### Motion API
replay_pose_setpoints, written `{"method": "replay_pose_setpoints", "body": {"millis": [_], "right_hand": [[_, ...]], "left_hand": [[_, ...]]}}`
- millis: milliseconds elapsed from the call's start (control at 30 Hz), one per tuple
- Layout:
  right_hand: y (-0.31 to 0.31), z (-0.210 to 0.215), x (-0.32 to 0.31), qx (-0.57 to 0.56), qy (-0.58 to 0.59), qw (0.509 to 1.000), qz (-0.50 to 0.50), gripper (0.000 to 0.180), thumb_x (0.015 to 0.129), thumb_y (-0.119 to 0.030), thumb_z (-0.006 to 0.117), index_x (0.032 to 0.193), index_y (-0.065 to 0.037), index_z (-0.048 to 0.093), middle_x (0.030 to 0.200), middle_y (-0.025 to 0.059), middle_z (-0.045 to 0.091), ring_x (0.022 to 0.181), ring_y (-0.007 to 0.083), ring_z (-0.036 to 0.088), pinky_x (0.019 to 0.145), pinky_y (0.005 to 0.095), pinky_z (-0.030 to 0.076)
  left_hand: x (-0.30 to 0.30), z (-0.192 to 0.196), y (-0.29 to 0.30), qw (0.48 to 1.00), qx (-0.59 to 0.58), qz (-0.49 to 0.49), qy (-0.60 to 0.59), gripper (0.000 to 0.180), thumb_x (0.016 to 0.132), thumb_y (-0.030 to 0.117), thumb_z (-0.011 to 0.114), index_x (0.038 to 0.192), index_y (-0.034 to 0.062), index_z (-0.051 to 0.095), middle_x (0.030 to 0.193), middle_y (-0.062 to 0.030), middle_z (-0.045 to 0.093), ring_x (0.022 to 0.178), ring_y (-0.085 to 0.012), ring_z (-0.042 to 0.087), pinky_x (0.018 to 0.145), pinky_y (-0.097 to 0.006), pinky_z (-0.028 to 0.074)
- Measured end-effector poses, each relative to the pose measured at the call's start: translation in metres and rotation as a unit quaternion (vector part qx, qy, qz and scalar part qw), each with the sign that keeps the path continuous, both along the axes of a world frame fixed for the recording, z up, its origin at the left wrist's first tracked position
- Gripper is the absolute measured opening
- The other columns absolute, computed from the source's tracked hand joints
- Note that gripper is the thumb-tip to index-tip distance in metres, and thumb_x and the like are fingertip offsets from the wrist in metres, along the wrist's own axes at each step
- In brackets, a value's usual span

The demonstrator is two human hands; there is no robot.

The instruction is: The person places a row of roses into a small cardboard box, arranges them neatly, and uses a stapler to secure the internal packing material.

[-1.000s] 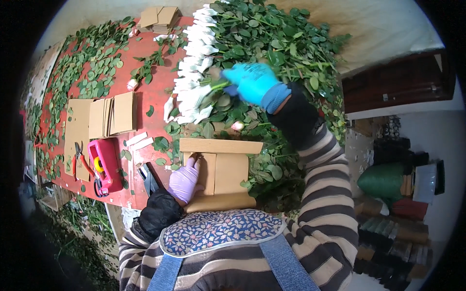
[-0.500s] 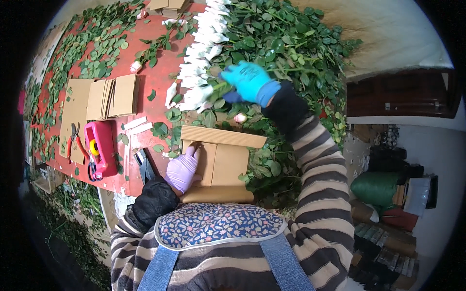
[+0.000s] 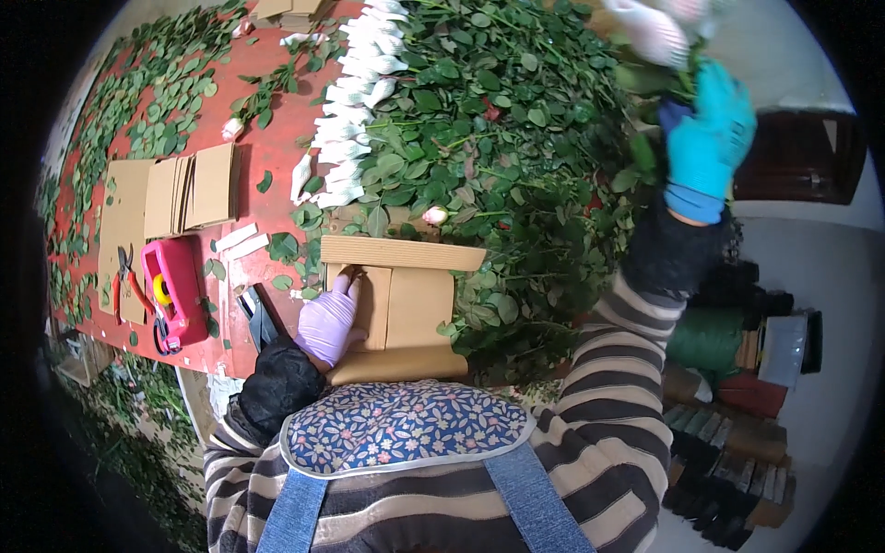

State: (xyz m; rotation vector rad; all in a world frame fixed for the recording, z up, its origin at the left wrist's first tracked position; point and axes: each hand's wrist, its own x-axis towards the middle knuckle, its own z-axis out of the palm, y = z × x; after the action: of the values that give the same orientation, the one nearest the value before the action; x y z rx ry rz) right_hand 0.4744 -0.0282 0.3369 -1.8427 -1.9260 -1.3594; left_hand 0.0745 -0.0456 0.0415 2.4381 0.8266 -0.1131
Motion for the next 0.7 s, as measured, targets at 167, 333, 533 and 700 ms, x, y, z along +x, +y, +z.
{"method": "replay_pose_setpoints", "body": {"millis": [167, 333, 533, 700], "right_hand": [[-0.008, -0.03, -0.009, -0.116, 0.356, 0.925, 0.057, 0.061, 0.068, 0.009, 0.07, 0.126, -0.007, 0.06, 0.127, 0.0136, 0.06, 0.107, 0.0299, 0.063, 0.094, 0.0373, 0.053], [0.013, -0.105, -0.001, -0.288, 0.253, 0.922, 0.062, 0.061, 0.067, 0.003, 0.075, 0.125, -0.008, 0.061, 0.114, 0.0152, 0.063, 0.102, 0.0353, 0.062, 0.088, 0.0405, 0.051], [0.019, -0.091, -0.006, -0.258, 0.187, 0.936, 0.151, 0.059, 0.069, 0.004, 0.072, 0.126, -0.008, 0.06, 0.117, 0.0152, 0.062, 0.102, 0.0362, 0.061, 0.088, 0.0408, 0.051], [0.008, -0.132, -0.007, -0.423, 0.291, 0.831, 0.214, 0.044, 0.076, 0.006, 0.062, 0.117, -0.009, 0.066, 0.101, 0.0135, 0.068, 0.085, 0.0287, 0.069, 0.076, 0.0369, 0.057]], "left_hand": [[0.003, 0.0, 0.005, 0.999, 0.005, -0.014, 0.033, 0.095, 0.062, 0.028, 0.086, 0.139, -0.0016, 0.039, 0.122, -0.0177, 0.049, 0.084, -0.0331, 0.065, 0.067, -0.041, 0.055], [0.0, 0.003, 0.004, 1.0, 0.0, -0.008, 0.025, 0.096, 0.062, 0.027, 0.085, 0.141, -0.0019, 0.037, 0.129, -0.0186, 0.047, 0.085, -0.0338, 0.066, 0.067, -0.041, 0.055], [-0.004, -0.003, 0.002, 1.0, 0.014, -0.01, 0.009, 0.095, 0.065, 0.027, 0.084, 0.141, -0.004, 0.036, 0.132, -0.0197, 0.046, 0.086, -0.0345, 0.065, 0.068, -0.041, 0.055], [-0.005, -0.001, 0.001, 1.0, -0.004, -0.014, 0.027, 0.092, 0.066, 0.032, 0.082, 0.138, -0.0046, 0.039, 0.124, -0.0209, 0.049, 0.084, -0.0348, 0.064, 0.066, -0.041, 0.054]]}}
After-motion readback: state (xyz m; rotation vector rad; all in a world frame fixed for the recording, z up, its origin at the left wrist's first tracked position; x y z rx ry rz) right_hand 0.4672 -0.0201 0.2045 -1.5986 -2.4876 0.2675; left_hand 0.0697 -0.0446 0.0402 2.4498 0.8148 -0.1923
